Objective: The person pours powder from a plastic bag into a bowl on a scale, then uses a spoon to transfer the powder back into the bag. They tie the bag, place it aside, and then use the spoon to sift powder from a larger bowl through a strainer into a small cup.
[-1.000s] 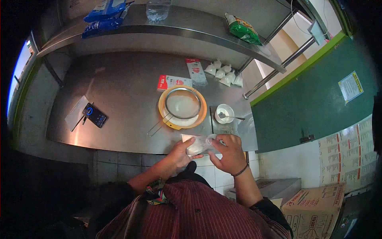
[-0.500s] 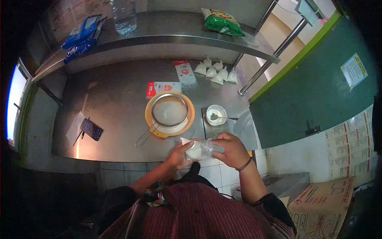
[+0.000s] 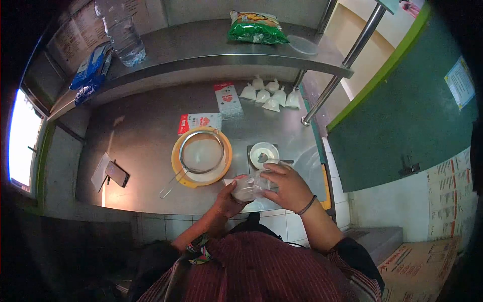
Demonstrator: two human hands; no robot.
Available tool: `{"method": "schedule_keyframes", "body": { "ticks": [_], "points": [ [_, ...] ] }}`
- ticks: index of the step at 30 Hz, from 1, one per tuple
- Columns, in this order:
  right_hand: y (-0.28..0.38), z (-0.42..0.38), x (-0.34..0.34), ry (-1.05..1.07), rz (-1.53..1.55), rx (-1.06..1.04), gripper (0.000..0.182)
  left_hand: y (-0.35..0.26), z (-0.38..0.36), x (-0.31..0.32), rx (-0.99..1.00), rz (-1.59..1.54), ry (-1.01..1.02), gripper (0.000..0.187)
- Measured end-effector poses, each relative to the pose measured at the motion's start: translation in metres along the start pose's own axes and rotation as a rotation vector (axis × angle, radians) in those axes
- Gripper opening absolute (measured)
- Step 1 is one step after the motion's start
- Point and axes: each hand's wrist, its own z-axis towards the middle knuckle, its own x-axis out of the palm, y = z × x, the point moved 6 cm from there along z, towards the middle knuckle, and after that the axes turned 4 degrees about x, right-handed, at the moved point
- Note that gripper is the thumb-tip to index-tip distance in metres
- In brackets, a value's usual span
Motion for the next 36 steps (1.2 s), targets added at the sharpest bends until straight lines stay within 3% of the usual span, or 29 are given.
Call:
{"method": "schedule_keyframes", "body": {
  "ticks": [2, 12, 14, 15, 17, 18, 20, 22, 24, 25, 27, 29, 31, 32, 34, 36],
  "points": [
    [-0.008, 0.002, 0.000, 0.047, 0.245, 0.019, 0.031, 0.009, 0.005, -0.006, 0.024, -0.009, -0.014, 0.056],
    [-0.020, 0.017, 0.012, 0.065, 0.467, 0.115, 0.028, 0.024, 0.015, -0.021, 0.121, -0.034, -0.142, 0.070],
    [-0.035, 0.014, 0.007, -0.128, 0.573, 0.114, 0.026, 0.022, 0.015, -0.024, 0.131, -0.026, -0.124, 0.073],
    [-0.044, 0.010, 0.014, -0.122, 0.572, 0.112, 0.026, 0.021, 0.014, -0.030, 0.130, -0.055, -0.170, 0.075],
    [-0.092, -0.013, 0.020, -0.492, 0.658, 0.409, 0.036, 0.023, 0.015, -0.044, 0.132, -0.091, -0.218, 0.077],
    [-0.108, -0.017, 0.033, -0.485, 0.654, 0.410, 0.036, 0.026, 0.018, -0.058, 0.151, -0.118, -0.245, 0.077],
    [-0.148, -0.038, 0.045, -0.833, 0.667, 0.461, 0.050, 0.026, 0.019, -0.068, 0.167, -0.150, -0.269, 0.078],
    [-0.173, -0.051, 0.071, -0.836, 0.649, 0.528, 0.058, 0.027, 0.019, -0.066, 0.077, -0.160, -0.208, 0.078],
    [-0.195, -0.056, 0.110, -0.663, 1.037, 0.770, 0.061, 0.030, 0.022, -0.078, 0.056, -0.195, -0.175, 0.077],
    [-0.196, -0.056, 0.114, -0.665, 1.034, 0.773, 0.061, 0.034, 0.024, -0.082, 0.034, -0.225, -0.144, 0.075],
    [-0.193, -0.050, 0.142, -0.435, 1.221, 0.905, 0.059, 0.038, 0.026, -0.084, 0.017, -0.204, -0.137, 0.077],
    [-0.194, -0.042, 0.146, -0.407, 1.187, 0.830, 0.051, 0.038, 0.030, -0.077, 0.008, -0.180, -0.130, 0.078],
    [-0.190, -0.032, 0.151, -0.464, 1.159, 0.741, 0.032, 0.036, 0.029, -0.065, 0.042, -0.164, -0.331, 0.077],
    [-0.191, -0.030, 0.151, -0.466, 1.159, 0.741, 0.032, 0.035, 0.029, -0.064, 0.041, -0.163, -0.329, 0.077],
    [-0.175, -0.020, 0.125, -0.481, 0.656, 0.606, 0.025, 0.036, 0.033, -0.062, 0.047, -0.176, -0.219, 0.076],
    [-0.152, -0.013, 0.103, -0.463, 0.676, 0.527, 0.023, 0.036, 0.040, -0.069, 0.046, -0.211, -0.140, 0.075]
  ]
}}
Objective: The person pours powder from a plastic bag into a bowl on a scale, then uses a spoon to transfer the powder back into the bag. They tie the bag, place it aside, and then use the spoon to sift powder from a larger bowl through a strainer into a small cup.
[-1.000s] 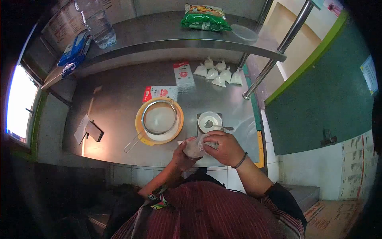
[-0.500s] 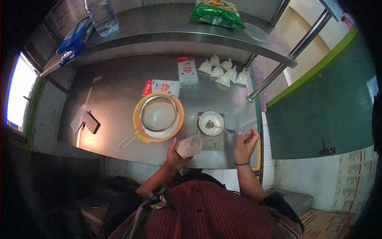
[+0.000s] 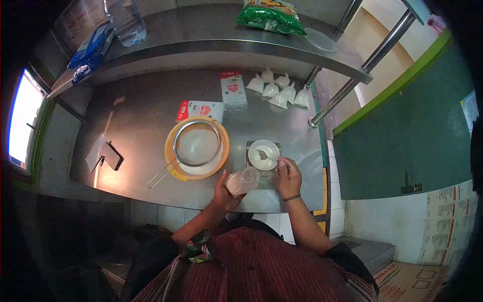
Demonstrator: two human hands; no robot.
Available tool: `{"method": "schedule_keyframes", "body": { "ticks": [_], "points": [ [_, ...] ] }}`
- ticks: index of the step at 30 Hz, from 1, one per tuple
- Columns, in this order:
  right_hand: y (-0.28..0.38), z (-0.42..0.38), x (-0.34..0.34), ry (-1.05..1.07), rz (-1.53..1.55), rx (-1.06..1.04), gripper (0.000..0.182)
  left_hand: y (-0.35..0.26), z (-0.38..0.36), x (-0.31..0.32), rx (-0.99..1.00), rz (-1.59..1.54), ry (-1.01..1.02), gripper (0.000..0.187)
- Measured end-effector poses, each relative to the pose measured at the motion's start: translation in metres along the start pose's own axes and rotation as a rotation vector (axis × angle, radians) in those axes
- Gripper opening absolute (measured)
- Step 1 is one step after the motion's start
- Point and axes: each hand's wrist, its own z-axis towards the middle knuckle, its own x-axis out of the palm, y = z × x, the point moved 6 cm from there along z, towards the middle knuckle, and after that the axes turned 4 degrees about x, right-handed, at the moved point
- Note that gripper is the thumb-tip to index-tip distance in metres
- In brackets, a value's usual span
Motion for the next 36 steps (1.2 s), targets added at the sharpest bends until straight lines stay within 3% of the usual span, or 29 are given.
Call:
{"method": "schedule_keyframes", "body": {
  "ticks": [2, 4, 7, 11, 14, 20, 23, 25, 26, 28, 30, 32, 34, 36],
  "points": [
    [0.014, 0.002, 0.001, 0.050, 0.024, -0.059, 0.022, -0.001, 0.003, 0.010, -0.011, -0.039, 0.076, 0.074],
    [0.030, 0.004, -0.002, 0.056, -0.182, -0.354, 0.020, -0.003, 0.001, 0.017, 0.050, 0.025, -0.165, 0.074],
    [0.041, 0.005, -0.004, 0.060, -0.318, -0.501, 0.018, -0.005, 0.002, 0.007, 0.030, 0.068, -0.110, 0.077],
    [0.048, -0.002, -0.003, 0.117, -0.277, -0.434, 0.018, -0.002, 0.000, 0.000, 0.037, 0.041, -0.194, 0.081],
    [0.047, -0.008, -0.001, 0.113, -0.245, -0.420, 0.018, 0.002, 0.000, -0.013, 0.001, 0.080, -0.107, 0.082],
    [0.049, -0.021, 0.004, 0.006, -0.273, -0.514, 0.018, 0.000, -0.012, 0.002, 0.018, 0.170, -0.295, 0.078],
    [0.026, -0.022, 0.006, -0.063, -0.191, -0.409, 0.022, 0.013, -0.004, -0.042, 0.034, 0.143, -0.386, 0.073],
    [-0.002, -0.019, 0.007, -0.065, 0.158, -0.047, 0.026, 0.008, 0.009, -0.092, 0.298, 0.838, -0.191, 0.065],
    [-0.003, -0.019, 0.007, -0.063, 0.159, -0.048, 0.026, 0.006, 0.006, -0.084, 0.300, 0.839, -0.192, 0.065],
    [-0.013, -0.019, 0.008, -0.005, 0.296, 0.088, 0.027, 0.004, -0.008, -0.046, 0.118, 1.035, -0.271, 0.061],
    [-0.012, -0.016, 0.006, -0.019, 0.274, 0.035, 0.026, -0.003, -0.024, 0.004, 0.148, 0.973, -0.252, 0.063],
    [-0.007, -0.012, 0.000, -0.034, 0.252, -0.017, 0.025, -0.006, -0.022, 0.013, 0.174, 0.911, -0.233, 0.065],
    [0.023, -0.008, -0.004, -0.053, -0.227, -0.464, 0.021, 0.008, -0.010, 0.003, 0.003, 0.117, -0.232, 0.069],
    [0.030, -0.007, -0.003, 0.004, -0.252, -0.538, 0.019, 0.006, -0.001, 0.005, -0.010, 0.126, -0.189, 0.070]
  ]
}}
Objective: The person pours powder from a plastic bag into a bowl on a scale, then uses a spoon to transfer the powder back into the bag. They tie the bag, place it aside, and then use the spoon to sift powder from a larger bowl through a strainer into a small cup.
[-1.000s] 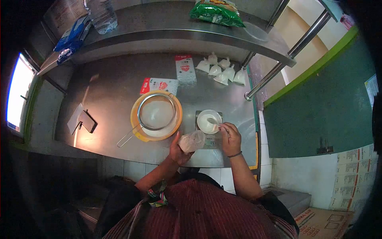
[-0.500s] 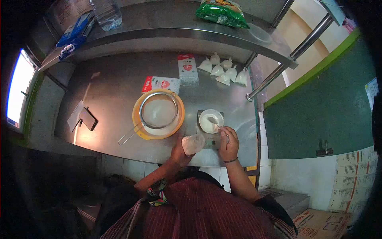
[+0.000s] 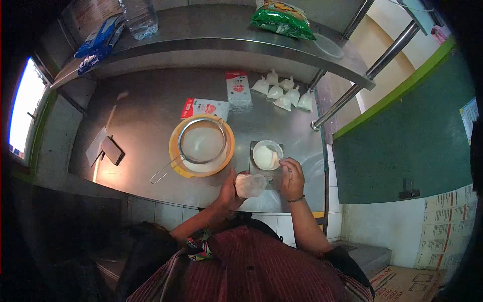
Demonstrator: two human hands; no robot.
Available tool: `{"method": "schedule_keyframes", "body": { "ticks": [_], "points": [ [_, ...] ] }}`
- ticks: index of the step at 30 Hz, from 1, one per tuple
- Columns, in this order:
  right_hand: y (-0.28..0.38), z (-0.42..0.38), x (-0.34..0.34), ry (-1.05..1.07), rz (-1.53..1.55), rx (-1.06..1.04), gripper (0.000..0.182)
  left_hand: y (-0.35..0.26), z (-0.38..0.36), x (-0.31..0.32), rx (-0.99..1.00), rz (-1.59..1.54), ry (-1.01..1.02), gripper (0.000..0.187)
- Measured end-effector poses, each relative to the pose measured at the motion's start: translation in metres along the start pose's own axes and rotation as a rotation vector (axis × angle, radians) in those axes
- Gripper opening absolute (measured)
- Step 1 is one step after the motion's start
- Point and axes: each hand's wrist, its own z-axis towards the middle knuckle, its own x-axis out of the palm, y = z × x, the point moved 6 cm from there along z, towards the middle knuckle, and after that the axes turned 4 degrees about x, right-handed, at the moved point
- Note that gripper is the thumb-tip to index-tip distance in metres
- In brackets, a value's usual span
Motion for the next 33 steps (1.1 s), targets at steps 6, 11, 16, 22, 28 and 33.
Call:
{"method": "schedule_keyframes", "body": {
  "ticks": [6, 11, 16, 22, 28, 33],
  "points": [
    [0.004, 0.002, 0.013, 0.234, -0.051, -0.023, 0.018, -0.012, 0.015, 0.031, 0.003, 0.029, 0.216, 0.069],
    [0.005, -0.001, 0.018, 0.307, -0.098, -0.072, 0.020, -0.021, 0.022, 0.044, 0.026, 0.042, 0.203, 0.071],
    [0.009, 0.012, 0.005, 0.194, -0.043, -0.035, 0.019, -0.029, 0.025, 0.048, 0.015, 0.133, 0.201, 0.071],
    [-0.002, 0.012, 0.016, 0.300, -0.077, 0.012, 0.021, -0.029, 0.033, 0.052, 0.004, 0.156, 0.191, 0.068],
    [0.005, 0.011, 0.005, 0.264, -0.060, 0.053, 0.020, -0.026, 0.035, 0.052, -0.020, 0.162, 0.183, 0.069],
    [-0.008, 0.013, 0.007, 0.205, -0.077, 0.049, 0.021, -0.023, 0.033, 0.058, -0.010, 0.128, 0.159, 0.071]
  ]
}}
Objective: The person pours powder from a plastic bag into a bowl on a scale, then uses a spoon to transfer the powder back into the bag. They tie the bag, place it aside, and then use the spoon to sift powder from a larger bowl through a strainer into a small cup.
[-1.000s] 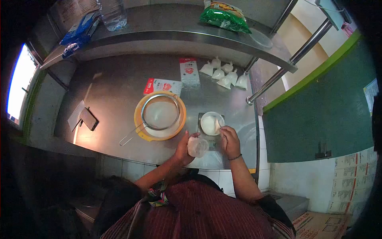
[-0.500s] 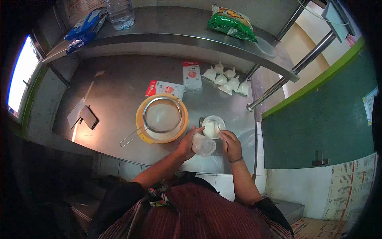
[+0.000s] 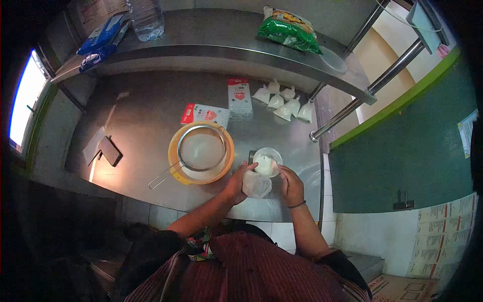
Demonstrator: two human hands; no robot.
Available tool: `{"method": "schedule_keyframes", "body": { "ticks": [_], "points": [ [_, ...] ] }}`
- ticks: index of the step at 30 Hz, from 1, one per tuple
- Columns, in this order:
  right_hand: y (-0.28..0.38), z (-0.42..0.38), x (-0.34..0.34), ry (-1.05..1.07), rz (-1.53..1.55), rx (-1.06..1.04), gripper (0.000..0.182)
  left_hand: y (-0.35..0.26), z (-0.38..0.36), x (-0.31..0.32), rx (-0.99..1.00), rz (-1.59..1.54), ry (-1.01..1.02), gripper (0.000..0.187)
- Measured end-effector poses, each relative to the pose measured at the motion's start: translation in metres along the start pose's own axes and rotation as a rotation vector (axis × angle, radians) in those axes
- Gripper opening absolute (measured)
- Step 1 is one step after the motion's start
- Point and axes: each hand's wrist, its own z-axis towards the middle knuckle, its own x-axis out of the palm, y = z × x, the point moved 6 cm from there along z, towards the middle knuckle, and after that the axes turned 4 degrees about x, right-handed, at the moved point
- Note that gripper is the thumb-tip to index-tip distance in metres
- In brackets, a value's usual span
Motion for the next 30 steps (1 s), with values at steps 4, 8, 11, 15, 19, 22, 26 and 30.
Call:
{"method": "schedule_keyframes", "body": {
  "ticks": [4, 8, 11, 15, 19, 22, 26, 30],
  "points": [
    [-0.025, -0.012, 0.008, -0.088, 0.275, 0.273, 0.026, 0.005, 0.007, -0.006, 0.011, -0.031, 0.036, 0.071],
    [-0.043, -0.022, 0.016, -0.241, 0.526, 0.417, 0.030, 0.008, 0.004, -0.002, -0.010, 0.003, 0.031, 0.076],
    [-0.050, -0.026, 0.019, -0.295, 0.636, 0.480, 0.030, 0.010, 0.006, -0.003, 0.017, 0.010, 0.001, 0.076],
    [-0.054, -0.033, 0.028, -0.309, 0.745, 0.567, 0.029, 0.012, 0.004, -0.001, 0.009, -0.026, -0.002, 0.073],
    [-0.059, -0.030, 0.028, -0.355, 0.867, 0.589, 0.028, 0.013, 0.005, -0.001, 0.021, -0.053, 0.013, 0.070],
    [-0.066, -0.025, 0.025, -0.412, 0.944, 0.649, 0.025, 0.014, 0.005, -0.005, 0.023, -0.065, -0.002, 0.067],
    [-0.077, -0.020, 0.020, -0.465, 1.042, 0.733, 0.025, 0.008, -0.001, -0.008, 0.082, -0.073, 0.034, 0.057],
    [-0.085, -0.013, 0.012, -0.497, 1.059, 0.781, 0.024, 0.001, -0.009, -0.022, 0.115, -0.048, -0.124, 0.041]
  ]
}}
